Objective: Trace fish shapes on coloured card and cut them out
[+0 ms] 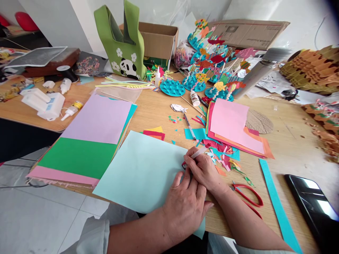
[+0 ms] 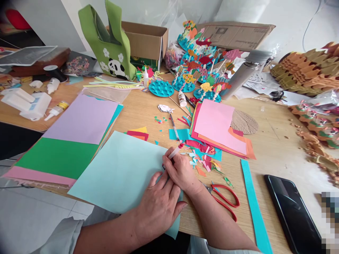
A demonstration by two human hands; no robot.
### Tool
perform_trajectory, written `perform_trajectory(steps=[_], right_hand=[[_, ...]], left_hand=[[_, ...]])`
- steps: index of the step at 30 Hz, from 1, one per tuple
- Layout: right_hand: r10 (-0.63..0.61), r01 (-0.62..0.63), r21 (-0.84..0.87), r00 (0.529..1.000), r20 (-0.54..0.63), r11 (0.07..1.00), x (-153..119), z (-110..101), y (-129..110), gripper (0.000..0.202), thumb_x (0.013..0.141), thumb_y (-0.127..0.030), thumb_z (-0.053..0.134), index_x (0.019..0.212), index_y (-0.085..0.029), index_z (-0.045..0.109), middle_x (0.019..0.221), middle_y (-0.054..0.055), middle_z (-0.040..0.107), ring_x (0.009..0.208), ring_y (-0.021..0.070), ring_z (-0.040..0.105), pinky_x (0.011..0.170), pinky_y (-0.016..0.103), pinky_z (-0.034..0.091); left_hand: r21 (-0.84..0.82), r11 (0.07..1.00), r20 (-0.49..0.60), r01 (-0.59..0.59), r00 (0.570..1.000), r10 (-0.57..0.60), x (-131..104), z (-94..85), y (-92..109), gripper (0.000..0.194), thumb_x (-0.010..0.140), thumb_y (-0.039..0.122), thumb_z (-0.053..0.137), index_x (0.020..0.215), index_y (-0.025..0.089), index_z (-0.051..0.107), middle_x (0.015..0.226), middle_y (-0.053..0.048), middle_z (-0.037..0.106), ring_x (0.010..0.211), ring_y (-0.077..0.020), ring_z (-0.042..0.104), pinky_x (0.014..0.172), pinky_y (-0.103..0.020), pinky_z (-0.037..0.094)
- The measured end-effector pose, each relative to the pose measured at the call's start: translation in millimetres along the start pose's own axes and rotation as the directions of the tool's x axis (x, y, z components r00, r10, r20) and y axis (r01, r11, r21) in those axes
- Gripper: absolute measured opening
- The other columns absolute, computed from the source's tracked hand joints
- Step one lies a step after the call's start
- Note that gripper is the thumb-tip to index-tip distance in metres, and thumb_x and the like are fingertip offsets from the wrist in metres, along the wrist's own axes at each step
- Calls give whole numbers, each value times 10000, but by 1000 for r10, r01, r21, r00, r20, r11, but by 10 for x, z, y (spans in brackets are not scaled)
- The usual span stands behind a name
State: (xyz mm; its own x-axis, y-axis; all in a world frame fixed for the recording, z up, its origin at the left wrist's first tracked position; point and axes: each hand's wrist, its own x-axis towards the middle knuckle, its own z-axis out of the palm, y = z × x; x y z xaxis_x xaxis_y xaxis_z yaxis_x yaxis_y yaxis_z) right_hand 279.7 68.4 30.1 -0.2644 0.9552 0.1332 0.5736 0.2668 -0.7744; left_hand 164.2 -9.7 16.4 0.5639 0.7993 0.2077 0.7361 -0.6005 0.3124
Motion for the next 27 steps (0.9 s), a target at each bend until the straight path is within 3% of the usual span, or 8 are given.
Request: perform_trajectory(steps=[27], right_hand=[[-41, 41, 4, 999, -30, 999, -2, 1, 12, 213, 897, -207, 453, 685, -212, 474, 644, -17, 571, 504, 98, 515, 493, 226, 396]], left_hand=[[50, 999, -37, -10, 999, 12, -3, -29, 5, 448, 916, 446, 526, 1206, 105, 524, 1247, -150, 606, 1266, -304, 464, 1034, -449, 319]])
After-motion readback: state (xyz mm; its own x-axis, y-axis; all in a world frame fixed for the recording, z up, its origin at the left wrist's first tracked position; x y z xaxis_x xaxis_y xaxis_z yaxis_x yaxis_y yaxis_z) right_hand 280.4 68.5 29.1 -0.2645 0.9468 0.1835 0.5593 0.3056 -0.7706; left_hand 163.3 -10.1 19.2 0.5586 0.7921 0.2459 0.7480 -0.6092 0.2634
